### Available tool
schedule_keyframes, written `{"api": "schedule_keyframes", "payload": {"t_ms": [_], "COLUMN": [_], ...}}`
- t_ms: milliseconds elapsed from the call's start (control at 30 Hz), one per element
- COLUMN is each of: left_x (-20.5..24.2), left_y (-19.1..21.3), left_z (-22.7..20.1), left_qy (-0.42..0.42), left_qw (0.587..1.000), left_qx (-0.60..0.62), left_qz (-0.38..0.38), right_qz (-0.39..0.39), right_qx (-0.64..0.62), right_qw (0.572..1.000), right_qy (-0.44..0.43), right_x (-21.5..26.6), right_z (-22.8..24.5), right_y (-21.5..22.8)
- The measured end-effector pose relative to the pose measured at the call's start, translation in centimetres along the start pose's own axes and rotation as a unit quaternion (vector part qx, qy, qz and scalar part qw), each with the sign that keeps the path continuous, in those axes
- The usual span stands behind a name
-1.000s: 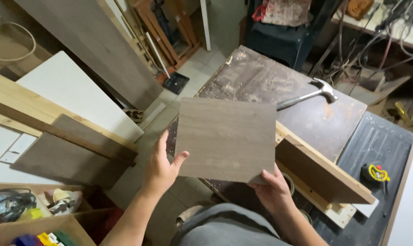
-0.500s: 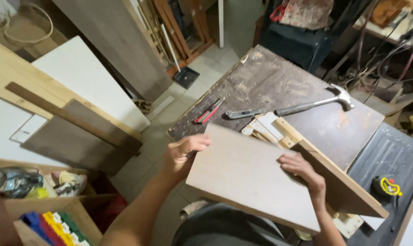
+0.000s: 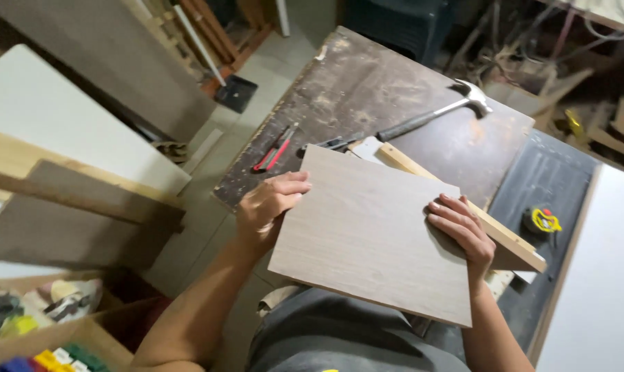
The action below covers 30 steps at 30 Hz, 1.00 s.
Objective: Applying adhesive tape and liquid finish to the edges of wooden boards in a workshop environment.
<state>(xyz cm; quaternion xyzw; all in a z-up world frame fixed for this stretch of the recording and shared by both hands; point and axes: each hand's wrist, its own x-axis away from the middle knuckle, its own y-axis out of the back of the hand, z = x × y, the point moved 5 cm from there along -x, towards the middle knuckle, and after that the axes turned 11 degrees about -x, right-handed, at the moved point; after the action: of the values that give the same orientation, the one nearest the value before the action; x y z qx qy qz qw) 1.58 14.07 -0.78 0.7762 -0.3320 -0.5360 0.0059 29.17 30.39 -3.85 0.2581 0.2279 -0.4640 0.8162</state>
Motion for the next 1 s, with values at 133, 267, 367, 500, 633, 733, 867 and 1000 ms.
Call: {"api": "schedule_keyframes", "payload": {"t_ms": [133, 267, 367, 500, 633, 733, 867, 1000], "left_x": [-1.1, -1.8, -2.3, -2.8, -3.2, -2.7, -3.6, -3.0], "left_y": [-1.5, -3.1, -3.9, -3.6, -1.6, -2.5, -4.4, -6.2], "left_z": [0.1, 0.3, 0.4, 0.8, 0.8, 0.6, -1.8, -2.9], "left_qy": [-0.01, -0.004, 0.016, 0.102, 0.092, 0.007, -0.011, 0.005], "left_qw": [1.0, 1.0, 0.999, 0.992, 0.99, 0.95, 0.921, 0.931], "left_qx": [0.005, 0.012, 0.026, 0.064, -0.099, -0.297, -0.358, -0.305], "left_qz": [-0.003, 0.012, 0.02, 0.032, 0.039, 0.092, 0.154, 0.2], "right_qz": [-0.02, -0.039, -0.035, -0.012, -0.181, -0.153, -0.126, -0.144], "right_qx": [0.015, 0.045, 0.086, -0.002, 0.132, -0.004, 0.073, -0.002], "right_qw": [0.999, 0.997, 0.993, 0.998, 0.948, 0.977, 0.958, 0.959], "right_qy": [0.026, 0.046, 0.07, 0.063, -0.226, -0.151, -0.246, -0.245], "right_x": [0.1, 0.5, 1.0, 1.8, 10.8, 9.4, 9.5, 9.2], "right_z": [0.1, 0.1, -0.2, -1.3, -10.6, -10.9, -11.2, -10.7], "right_y": [1.1, 2.5, 3.6, 4.6, 5.7, 3.0, 2.3, 2.0]}}
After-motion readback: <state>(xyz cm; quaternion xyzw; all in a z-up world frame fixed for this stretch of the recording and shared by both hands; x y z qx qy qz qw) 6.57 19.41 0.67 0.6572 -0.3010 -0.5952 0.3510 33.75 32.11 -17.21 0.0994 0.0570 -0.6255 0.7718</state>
